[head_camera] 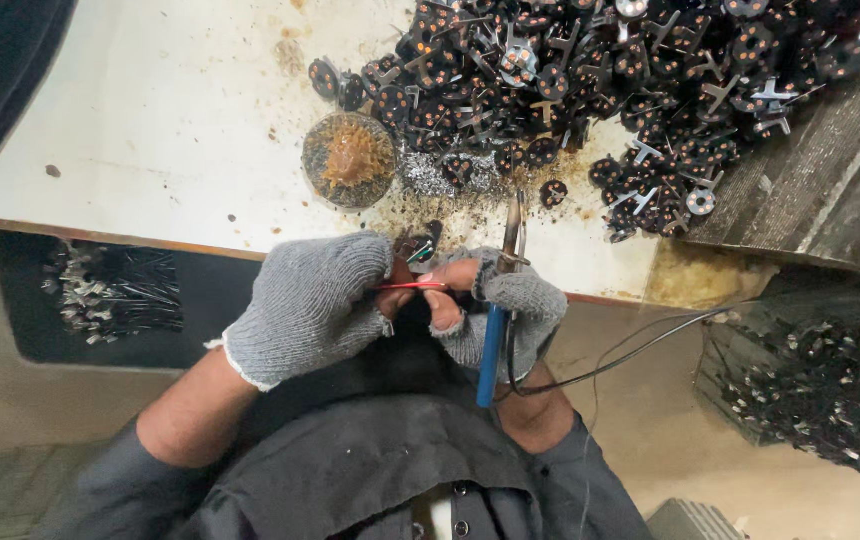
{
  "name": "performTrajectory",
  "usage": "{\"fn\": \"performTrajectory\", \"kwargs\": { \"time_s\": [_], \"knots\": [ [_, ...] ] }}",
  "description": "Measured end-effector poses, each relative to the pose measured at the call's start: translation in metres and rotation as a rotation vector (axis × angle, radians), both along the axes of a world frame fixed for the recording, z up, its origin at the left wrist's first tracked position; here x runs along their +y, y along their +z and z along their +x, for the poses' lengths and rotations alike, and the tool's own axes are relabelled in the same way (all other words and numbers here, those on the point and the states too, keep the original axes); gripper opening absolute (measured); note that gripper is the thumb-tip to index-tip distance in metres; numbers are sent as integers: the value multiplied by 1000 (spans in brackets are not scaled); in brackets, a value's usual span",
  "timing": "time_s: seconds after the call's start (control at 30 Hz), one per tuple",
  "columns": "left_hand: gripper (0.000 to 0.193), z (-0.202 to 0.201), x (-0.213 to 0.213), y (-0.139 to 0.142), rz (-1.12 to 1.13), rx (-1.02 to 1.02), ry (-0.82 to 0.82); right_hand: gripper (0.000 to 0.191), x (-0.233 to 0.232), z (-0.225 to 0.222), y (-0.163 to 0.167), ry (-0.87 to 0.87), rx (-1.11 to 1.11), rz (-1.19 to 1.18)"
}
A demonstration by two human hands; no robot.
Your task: The person solders red and green wires onto small lamp socket components at a workbench. They hold a component in one hand and a soldering iron in the other, dip wires into flux, apply solder to the joint, and place finished assemblies with a large pile of similar components.
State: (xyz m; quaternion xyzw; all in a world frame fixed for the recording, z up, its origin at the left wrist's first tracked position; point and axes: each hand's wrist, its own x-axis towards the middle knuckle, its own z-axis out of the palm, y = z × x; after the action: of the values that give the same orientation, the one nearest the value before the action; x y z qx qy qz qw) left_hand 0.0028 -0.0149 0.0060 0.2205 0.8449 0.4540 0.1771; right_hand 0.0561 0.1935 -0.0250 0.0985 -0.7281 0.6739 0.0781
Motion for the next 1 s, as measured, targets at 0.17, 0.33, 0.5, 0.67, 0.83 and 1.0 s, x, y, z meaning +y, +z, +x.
{"fn": "performTrajectory", "kwargs": {
  "time_s": [0.17, 0.33, 0.5, 0.67, 0.83, 1.0],
  "knots": [
    [21, -2, -1, -2, -32, 9, -53, 51, 4, 1, 5, 31, -36, 19],
    [20, -2, -3, -2, 3, 4, -61, 52, 4, 1, -1, -19, -5, 113],
    [19, -1, -3, -2, -3, -32, -16, 62, 1, 2, -7, -60, 42, 72],
    [19, -1, -2, -2, 3, -41, -5, 65, 1, 3, -3, 16, -4, 110],
    [17, -1, -1, -2, -21, -45, -17, 60, 4, 3, -2, -12, -21, 129],
    [18, -2, -1, -2, -15, -45, -20, 58, 2, 5, -5, -39, -4, 101]
  ]
}}
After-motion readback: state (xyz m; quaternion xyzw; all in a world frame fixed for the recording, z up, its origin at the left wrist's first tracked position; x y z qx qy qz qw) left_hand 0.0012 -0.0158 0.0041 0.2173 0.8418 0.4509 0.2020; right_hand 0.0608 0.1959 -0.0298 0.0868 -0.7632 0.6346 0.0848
